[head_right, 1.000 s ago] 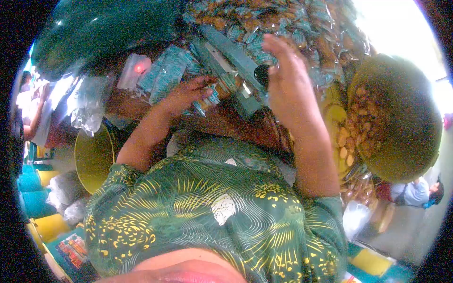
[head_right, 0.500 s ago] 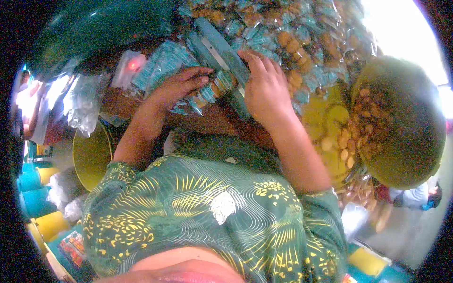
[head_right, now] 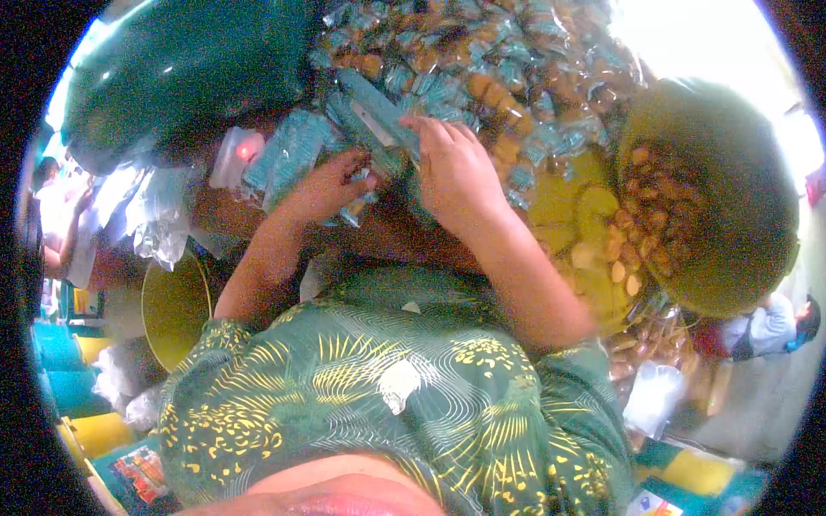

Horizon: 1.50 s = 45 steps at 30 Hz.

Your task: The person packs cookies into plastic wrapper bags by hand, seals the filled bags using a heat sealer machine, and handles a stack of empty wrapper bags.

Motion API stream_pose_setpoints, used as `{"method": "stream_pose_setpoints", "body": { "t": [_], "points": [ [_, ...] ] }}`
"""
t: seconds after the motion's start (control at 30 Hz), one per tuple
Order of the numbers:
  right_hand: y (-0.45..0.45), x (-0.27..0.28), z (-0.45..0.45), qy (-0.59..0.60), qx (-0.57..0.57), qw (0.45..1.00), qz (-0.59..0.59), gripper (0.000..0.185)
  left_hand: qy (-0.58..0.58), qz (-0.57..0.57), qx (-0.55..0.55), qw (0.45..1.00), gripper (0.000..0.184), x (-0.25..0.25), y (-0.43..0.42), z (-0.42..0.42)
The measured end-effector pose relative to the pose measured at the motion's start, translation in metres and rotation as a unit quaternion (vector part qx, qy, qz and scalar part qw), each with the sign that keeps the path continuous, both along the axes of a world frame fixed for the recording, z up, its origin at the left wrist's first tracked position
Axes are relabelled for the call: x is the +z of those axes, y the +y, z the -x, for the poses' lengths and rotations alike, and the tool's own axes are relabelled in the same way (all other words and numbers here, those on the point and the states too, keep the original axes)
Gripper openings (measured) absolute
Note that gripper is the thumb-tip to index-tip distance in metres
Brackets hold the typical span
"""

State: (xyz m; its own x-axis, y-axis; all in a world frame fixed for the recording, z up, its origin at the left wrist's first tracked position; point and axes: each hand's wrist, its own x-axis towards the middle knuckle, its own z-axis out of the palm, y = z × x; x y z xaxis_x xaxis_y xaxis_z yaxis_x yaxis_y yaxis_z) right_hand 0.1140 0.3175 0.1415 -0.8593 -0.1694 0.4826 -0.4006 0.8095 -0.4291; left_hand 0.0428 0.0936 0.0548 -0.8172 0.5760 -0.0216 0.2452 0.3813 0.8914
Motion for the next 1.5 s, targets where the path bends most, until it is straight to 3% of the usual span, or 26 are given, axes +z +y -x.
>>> {"method": "stream_pose_setpoints", "body": {
  "t": [0.1, 0.13, 0.2, 0.23, 0.33, 0.43, 0.47, 0.5, 0.53, 0.63, 0.7, 0.8, 0.9, 0.97, 1.1, 1.2, 1.33, 1.5],
  "points": [
    [-0.005, 0.028, -0.032, 0.147, -0.022, 0.987, -0.052, 0.033, 0.018, -0.06, -0.059, 0.996, 0.058, 0.03, -0.005, -0.033],
    [-0.006, 0.035, -0.044, 0.133, -0.021, 0.989, -0.056, 0.031, 0.013, -0.093, -0.092, 0.991, 0.059, 0.043, -0.007, -0.043],
    [-0.01, 0.044, -0.065, 0.102, -0.018, 0.992, -0.066, 0.029, -0.001, -0.141, -0.153, 0.978, 0.057, 0.071, -0.006, -0.068],
    [-0.01, 0.038, -0.066, 0.08, 0.022, 0.996, -0.017, 0.024, -0.009, -0.165, -0.183, 0.969, 0.056, 0.08, -0.004, -0.074],
    [0.001, 0.052, -0.08, -0.147, 0.086, 0.985, 0.03, 0.022, 0.023, -0.121, -0.238, 0.963, 0.053, 0.089, -0.003, -0.077],
    [0.027, 0.092, -0.078, -0.235, 0.104, 0.965, 0.054, 0.012, 0.0, -0.15, -0.159, 0.976, 0.053, 0.084, -0.008, -0.056],
    [0.045, 0.098, -0.071, -0.166, 0.057, 0.984, 0.008, 0.004, 0.006, -0.156, -0.122, 0.98, 0.055, 0.075, -0.013, -0.039],
    [0.065, 0.106, -0.064, -0.005, -0.035, 0.995, -0.095, 0.006, 0.064, -0.104, -0.036, 0.992, 0.055, 0.065, -0.02, -0.014],
    [0.084, 0.11, -0.053, -0.036, -0.115, 0.976, 0.183, 0.016, 0.121, -0.05, 0.048, 0.99, 0.055, 0.052, -0.029, 0.012],
    [0.108, 0.138, -0.055, 0.143, -0.198, 0.938, 0.247, 0.031, 0.212, 0.102, 0.222, 0.946, 0.055, 0.025, -0.042, 0.058],
    [0.12, 0.13, -0.063, 0.185, -0.134, 0.94, 0.252, 0.034, 0.229, 0.178, 0.282, 0.914, 0.053, 0.015, -0.041, 0.07],
    [0.104, 0.1, -0.078, 0.122, -0.059, 0.96, 0.246, 0.03, 0.293, 0.293, 0.282, 0.865, 0.047, -0.004, -0.034, 0.078],
    [0.105, 0.054, -0.086, 0.019, -0.017, 0.953, 0.303, 0.025, 0.271, 0.277, 0.232, 0.892, 0.039, -0.009, -0.038, 0.088],
    [0.109, 0.027, -0.092, -0.004, 0.016, 0.956, 0.293, 0.024, 0.266, 0.19, 0.216, 0.92, 0.033, 0.019, -0.033, 0.066],
    [0.091, 0.01, -0.108, -0.192, -0.027, 0.924, 0.329, 0.027, 0.227, 0.017, 0.155, 0.961, 0.024, 0.076, -0.024, 0.011],
    [0.078, 0.007, -0.098, -0.159, 0.09, 0.975, 0.125, 0.03, 0.248, -0.076, 0.112, 0.959, 0.021, 0.082, -0.017, -0.002],
    [0.054, 0.012, -0.091, -0.178, 0.16, 0.965, 0.103, 0.034, 0.326, 0.016, 0.155, 0.933, 0.029, 0.087, -0.025, 0.008],
    [0.056, 0.001, -0.095, -0.204, 0.18, 0.957, 0.097, 0.037, 0.36, 0.157, 0.173, 0.903, 0.048, 0.015, -0.075, 0.058]
  ]
}}
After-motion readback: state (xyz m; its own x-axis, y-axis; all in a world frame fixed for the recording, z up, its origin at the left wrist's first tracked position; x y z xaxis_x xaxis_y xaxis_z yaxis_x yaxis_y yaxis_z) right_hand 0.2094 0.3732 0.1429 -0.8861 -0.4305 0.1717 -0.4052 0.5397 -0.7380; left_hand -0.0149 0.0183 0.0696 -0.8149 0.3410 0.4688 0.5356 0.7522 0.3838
